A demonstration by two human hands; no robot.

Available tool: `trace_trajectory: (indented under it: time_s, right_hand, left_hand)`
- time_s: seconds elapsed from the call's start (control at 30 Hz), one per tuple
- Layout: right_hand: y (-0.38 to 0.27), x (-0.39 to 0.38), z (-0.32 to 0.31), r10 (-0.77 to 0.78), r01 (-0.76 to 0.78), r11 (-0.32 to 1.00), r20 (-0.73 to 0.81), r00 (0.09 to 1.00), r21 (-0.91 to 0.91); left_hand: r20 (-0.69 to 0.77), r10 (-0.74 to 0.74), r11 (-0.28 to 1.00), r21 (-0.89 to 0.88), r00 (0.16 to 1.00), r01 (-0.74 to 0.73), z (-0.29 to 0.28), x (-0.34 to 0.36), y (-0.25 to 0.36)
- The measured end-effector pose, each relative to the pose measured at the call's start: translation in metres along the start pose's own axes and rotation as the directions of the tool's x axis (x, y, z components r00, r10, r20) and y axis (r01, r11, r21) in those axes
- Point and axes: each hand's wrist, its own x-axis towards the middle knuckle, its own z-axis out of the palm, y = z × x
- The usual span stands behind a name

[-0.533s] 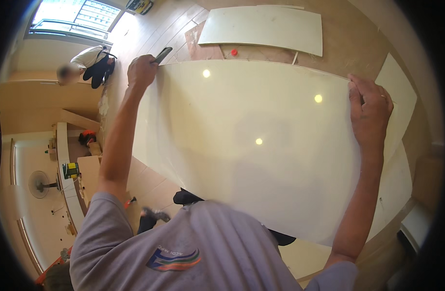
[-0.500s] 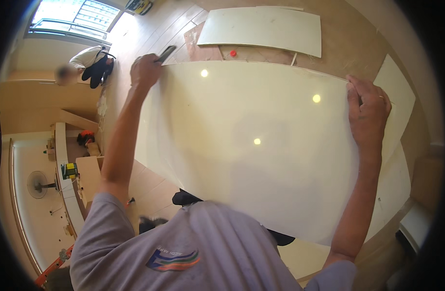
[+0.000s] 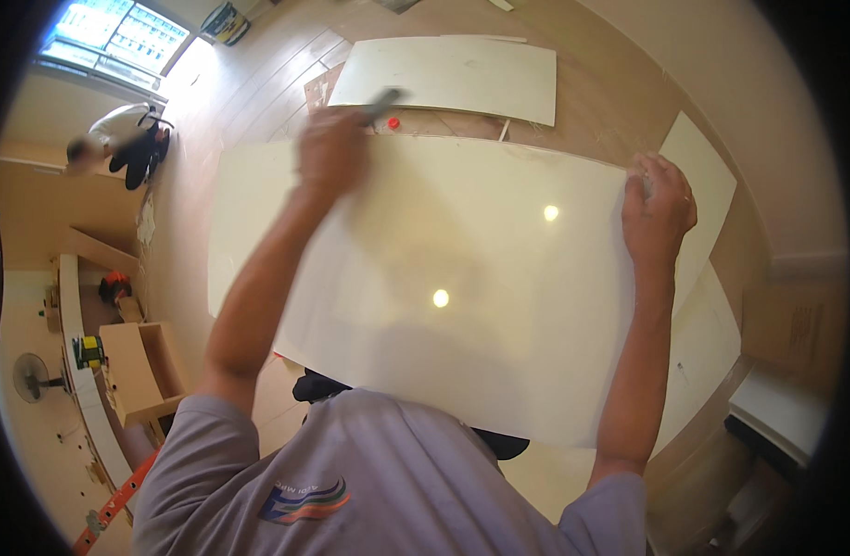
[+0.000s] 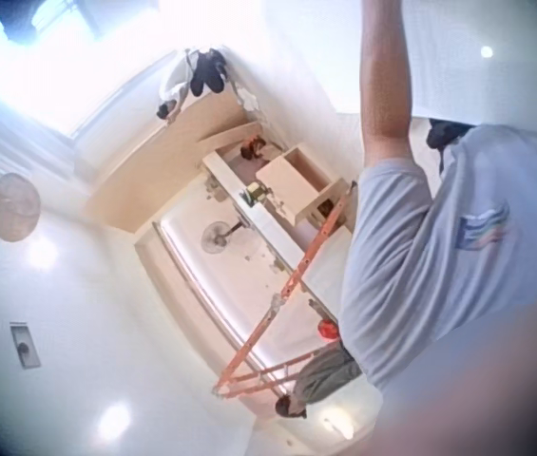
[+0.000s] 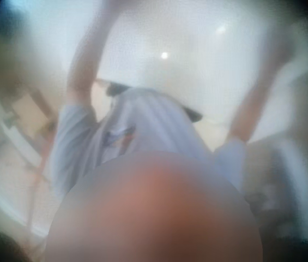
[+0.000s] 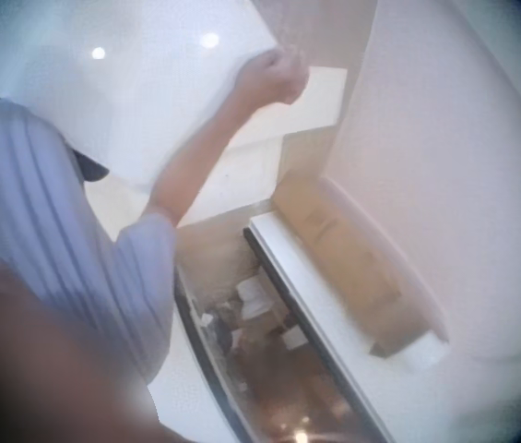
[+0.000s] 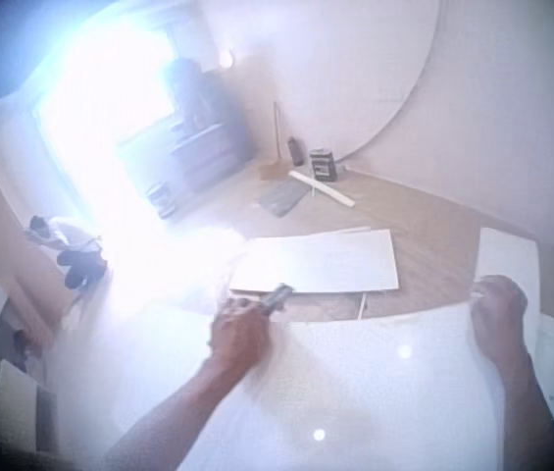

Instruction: The person sits on the floor and scrapes the edge of a large white panel with a utility knife, then wipes the surface with a cloth. The person flips the panel and uses a sanding block to smooth the surface and edges. Another person sweeps debris in the background.

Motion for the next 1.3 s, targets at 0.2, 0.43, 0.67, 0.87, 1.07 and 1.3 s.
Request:
trace_trajectory:
  time_s: [0.2,0.43,0.67,0.87,1.07,1.3]
  right_hand:
    - [-0.020,0.006,-0.003,0.172,-0.176,0.980,0.042,0.984,0.091]
    - [0.000,0.022,0.004,0.477,-0.436,0.774,0.030,0.878,0.459]
    - [0.019,0.008,-0.023,0.552,-0.509,0.667,0.098,0.828,0.545]
    - [0.042,0.015,-0.015,0.552,-0.537,0.310,0.311,0.774,0.785]
    - [0.024,0.024,-0.027,0.656,-0.471,-0.212,0.482,0.581,0.856]
    - [0.014,0.025,-0.025,0.725,-0.480,-0.165,0.436,0.534,0.862]
  left_hand:
    - [-0.246,0.059,0.998,0.000,0.968,-0.061,-0.006,-0.008,-0.021]
    - [-0.054,0.419,0.859,-0.302,0.907,-0.414,-0.022,0.000,0.180]
    - [0.187,-0.093,0.909,-0.384,0.978,0.160,-0.050,0.026,0.021]
    - [-0.026,0.106,0.960,-0.257,0.994,-0.109,-0.025,0.017,0.032]
    - [-0.075,0.397,0.859,-0.320,0.915,-0.399,-0.004,0.015,0.224]
    - [-0.062,0.443,0.815,-0.388,0.895,-0.430,-0.007,0.021,0.276]
